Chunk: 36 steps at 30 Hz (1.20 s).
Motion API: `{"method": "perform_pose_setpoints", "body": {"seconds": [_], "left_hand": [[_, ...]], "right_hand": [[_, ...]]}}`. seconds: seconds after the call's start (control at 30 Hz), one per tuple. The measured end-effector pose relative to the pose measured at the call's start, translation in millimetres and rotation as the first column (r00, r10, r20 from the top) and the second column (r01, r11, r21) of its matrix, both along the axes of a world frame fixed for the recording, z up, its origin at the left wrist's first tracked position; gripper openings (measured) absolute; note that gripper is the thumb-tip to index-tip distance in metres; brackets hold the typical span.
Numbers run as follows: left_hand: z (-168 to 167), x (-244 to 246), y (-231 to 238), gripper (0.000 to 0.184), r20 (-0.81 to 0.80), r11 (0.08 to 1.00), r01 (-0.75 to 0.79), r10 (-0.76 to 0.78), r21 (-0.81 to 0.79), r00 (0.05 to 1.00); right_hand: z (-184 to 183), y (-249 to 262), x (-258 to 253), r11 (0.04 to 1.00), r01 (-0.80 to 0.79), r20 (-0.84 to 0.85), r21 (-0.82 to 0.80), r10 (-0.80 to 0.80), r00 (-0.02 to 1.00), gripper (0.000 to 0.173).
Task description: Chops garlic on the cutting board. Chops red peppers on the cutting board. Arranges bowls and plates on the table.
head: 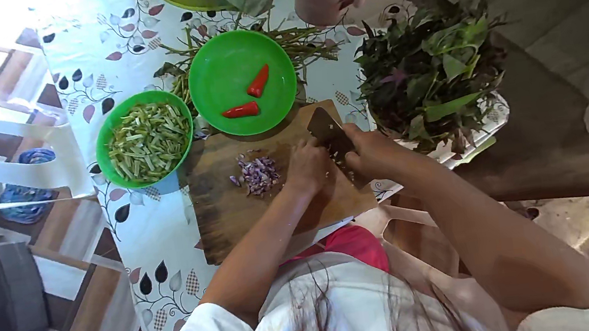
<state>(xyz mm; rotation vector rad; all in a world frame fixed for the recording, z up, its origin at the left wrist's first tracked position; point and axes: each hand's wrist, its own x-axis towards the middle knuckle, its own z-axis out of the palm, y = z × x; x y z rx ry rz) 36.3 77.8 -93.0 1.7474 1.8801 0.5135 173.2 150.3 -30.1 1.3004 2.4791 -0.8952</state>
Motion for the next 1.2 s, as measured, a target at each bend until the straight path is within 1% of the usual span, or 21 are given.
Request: {"method": "perform_pose_setpoints", "body": {"seconds": [0.1, 0.17, 0.27, 0.33, 0.37, 0.43, 0.5, 0.57, 0.63, 0.67, 0.73, 0.8, 0.83, 0.9, 0.93, 0.97, 1.03, 1.07, 1.13, 1.17, 1.2], "left_hand": [[3, -15, -9, 0.021, 0.068, 0.998, 0.007, -0.011, 0.063, 0.998], [5, -24, -17, 0.023, 0.065, 0.994, -0.003, -0.004, 0.108, 0.998], [12, -30, -33, 0.027, 0.063, 0.999, -0.004, 0.002, 0.037, 0.998], [17, -30, -36, 0.032, 0.068, 0.999, -0.007, 0.01, -0.048, 0.998], [19, -29, -38, 0.037, 0.08, 0.995, -0.011, 0.019, -0.103, 0.997], [25, -28, -37, 0.051, 0.108, 0.978, -0.019, 0.043, -0.207, 0.993], [25, -27, -37, 0.055, 0.113, 0.971, -0.02, 0.048, -0.237, 0.992], [19, -26, -40, 0.051, 0.124, 0.985, -0.02, 0.042, -0.172, 0.991], [15, -26, -40, 0.044, 0.129, 0.994, -0.017, 0.031, -0.109, 0.991], [14, -27, -40, 0.042, 0.129, 0.994, -0.013, 0.027, -0.11, 0.991], [16, -28, -39, 0.042, 0.138, 0.989, -0.006, 0.026, -0.148, 0.99], [21, -29, -37, 0.044, 0.141, 0.981, 0.01, 0.017, -0.191, 0.99], [22, -30, -39, 0.048, 0.14, 0.981, 0.023, 0.005, -0.195, 0.99], [22, -30, -44, 0.057, 0.137, 0.983, 0.032, -0.007, -0.181, 0.991], [23, -30, -45, 0.06, 0.138, 0.985, 0.023, 0.001, -0.17, 0.99], [24, -30, -45, 0.061, 0.138, 0.98, 0.03, -0.003, -0.196, 0.99], [24, -30, -45, 0.059, 0.132, 0.974, 0.039, -0.009, -0.224, 0.991], [25, -30, -43, 0.058, 0.127, 0.975, 0.033, -0.005, -0.219, 0.992], [21, -27, -45, 0.054, 0.126, 0.982, 0.016, 0.009, -0.19, 0.992], [18, -25, -47, 0.049, 0.123, 0.988, 0.006, 0.013, -0.154, 0.992], [15, -24, -48, 0.044, 0.124, 0.994, -0.001, 0.015, -0.108, 0.992]], "right_hand": [[7, -17, -14, 0.996, 0.087, 0.04, -0.026, -0.086, 0.995, 0.056], [17, -27, -26, 0.988, 0.142, 0.136, -0.066, -0.132, 0.982, 0.057], [16, -47, -39, 0.981, 0.181, 0.29, -0.067, -0.154, 0.945, 0.063], [20, -49, -47, 0.986, 0.157, 0.337, -0.065, -0.126, 0.933, 0.06], [22, -46, -49, 0.986, 0.146, 0.336, -0.075, -0.113, 0.935, 0.059], [28, -35, -53, 0.984, 0.141, 0.303, -0.105, -0.103, 0.947, 0.064], [30, -28, -54, 0.978, 0.159, 0.26, -0.133, -0.121, 0.958, 0.068], [21, -40, -53, 0.961, 0.237, 0.214, -0.143, -0.204, 0.955, 0.069], [13, -52, -51, 0.949, 0.29, 0.187, -0.127, -0.264, 0.946, 0.061], [13, -52, -51, 0.948, 0.292, 0.198, -0.126, -0.264, 0.944, 0.06], [24, -41, -55, 0.954, 0.259, 0.268, -0.152, -0.213, 0.94, 0.065], [28, -33, -57, 0.963, 0.228, 0.259, -0.143, -0.186, 0.948, 0.072], [24, -36, -57, 0.961, 0.243, 0.237, -0.135, -0.207, 0.949, 0.073], [11, -50, -54, 0.957, 0.276, 0.217, -0.088, -0.252, 0.943, 0.07], [10, -51, -53, 0.962, 0.263, 0.22, -0.072, -0.242, 0.945, 0.068], [11, -51, -54, 0.966, 0.247, 0.235, -0.083, -0.222, 0.946, 0.066], [24, -42, -61, 0.964, 0.229, 0.284, -0.134, -0.184, 0.941, 0.066], [28, -38, -63, 0.963, 0.232, 0.253, -0.141, -0.191, 0.948, 0.065], [22, -43, -64, 0.951, 0.276, 0.185, -0.14, -0.249, 0.951, 0.067], [15, -51, -62, 0.944, 0.303, 0.159, -0.132, -0.281, 0.946, 0.069], [9, -57, -61, 0.947, 0.305, 0.155, -0.104, -0.287, 0.945, 0.066]]}}
